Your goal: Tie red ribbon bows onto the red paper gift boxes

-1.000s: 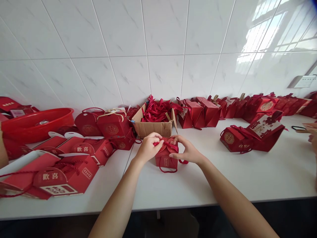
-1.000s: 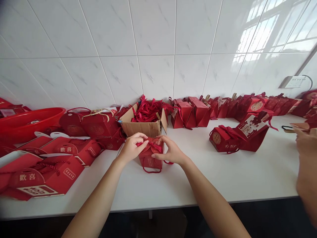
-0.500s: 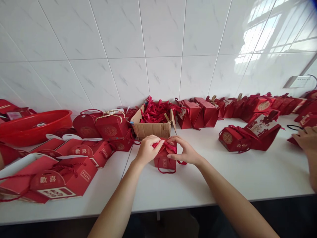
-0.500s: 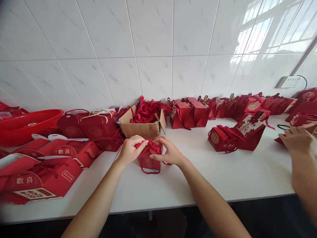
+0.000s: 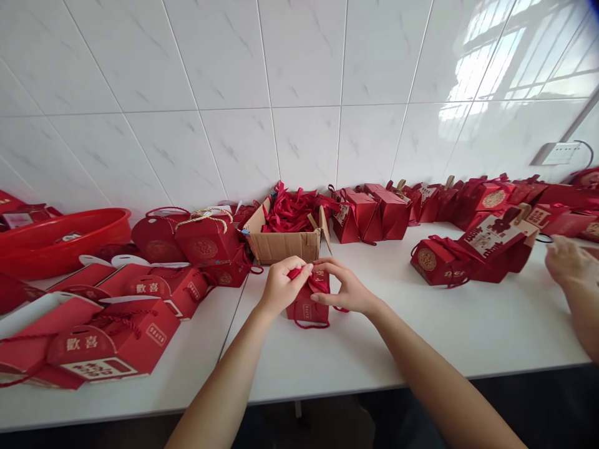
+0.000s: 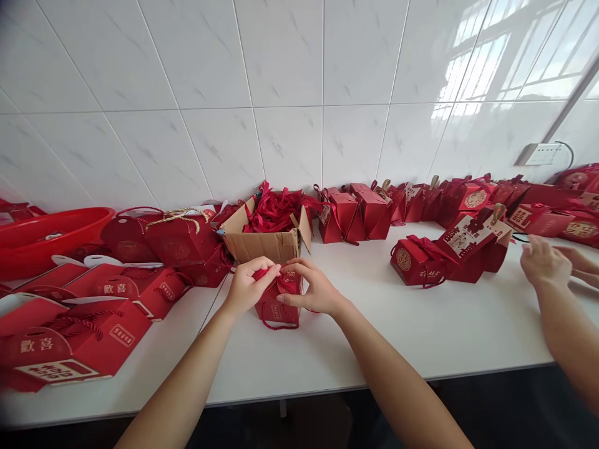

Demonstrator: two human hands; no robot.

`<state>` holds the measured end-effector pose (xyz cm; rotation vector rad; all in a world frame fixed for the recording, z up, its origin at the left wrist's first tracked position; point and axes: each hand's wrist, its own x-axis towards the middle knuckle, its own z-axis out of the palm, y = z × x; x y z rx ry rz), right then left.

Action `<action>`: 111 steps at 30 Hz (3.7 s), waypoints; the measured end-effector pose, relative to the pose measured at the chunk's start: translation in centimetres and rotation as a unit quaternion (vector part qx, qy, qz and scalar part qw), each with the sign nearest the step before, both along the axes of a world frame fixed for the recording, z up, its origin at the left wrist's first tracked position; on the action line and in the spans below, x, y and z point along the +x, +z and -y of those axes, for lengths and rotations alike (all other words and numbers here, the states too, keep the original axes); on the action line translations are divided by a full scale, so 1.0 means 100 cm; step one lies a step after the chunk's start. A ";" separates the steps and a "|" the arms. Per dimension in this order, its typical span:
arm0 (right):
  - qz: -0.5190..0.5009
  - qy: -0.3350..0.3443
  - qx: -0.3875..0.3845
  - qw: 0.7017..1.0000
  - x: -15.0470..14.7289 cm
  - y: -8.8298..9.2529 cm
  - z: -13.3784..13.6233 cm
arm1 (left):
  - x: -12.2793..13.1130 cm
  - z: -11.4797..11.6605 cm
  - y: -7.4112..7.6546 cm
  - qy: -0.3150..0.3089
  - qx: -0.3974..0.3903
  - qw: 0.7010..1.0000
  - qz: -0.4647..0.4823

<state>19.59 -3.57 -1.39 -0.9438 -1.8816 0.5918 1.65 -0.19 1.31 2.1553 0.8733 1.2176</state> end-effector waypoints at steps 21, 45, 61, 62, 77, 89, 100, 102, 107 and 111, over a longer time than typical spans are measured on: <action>-0.001 0.004 -0.009 1.000 0.003 0.001 0.001 | -0.012 -0.012 0.000 0.116 0.123 0.981 -0.093; -0.120 0.032 -0.159 0.979 0.007 0.000 -0.005 | -0.011 -0.015 -0.004 0.079 0.113 0.990 -0.028; -0.217 0.058 -0.188 0.956 0.022 0.012 -0.003 | -0.020 -0.022 -0.001 0.091 0.067 0.992 -0.051; -0.244 0.073 -0.194 0.947 0.025 0.013 -0.004 | -0.021 -0.022 0.002 0.092 0.051 0.994 -0.044; -0.412 0.189 -0.171 0.875 0.046 0.055 -0.017 | -0.023 -0.013 0.109 -0.107 -0.203 0.970 -0.079; -0.195 0.146 0.040 0.969 0.042 0.126 -0.007 | -0.027 -0.022 0.118 -0.092 -0.110 0.985 -0.094; -0.141 0.048 0.079 0.986 0.037 0.137 0.011 | -0.010 -0.008 0.110 -0.090 -0.109 0.880 -0.453; -0.145 0.036 0.082 0.985 0.035 0.137 0.012 | -0.001 -0.018 0.103 -0.077 -0.145 0.856 -0.491; -0.150 0.023 0.081 0.985 0.032 0.138 0.013 | 0.001 -0.026 0.100 -0.052 -0.158 0.876 -0.452; -0.161 0.027 0.082 0.983 0.028 0.137 0.011 | -0.005 -0.018 0.107 -0.083 -0.122 0.954 -0.262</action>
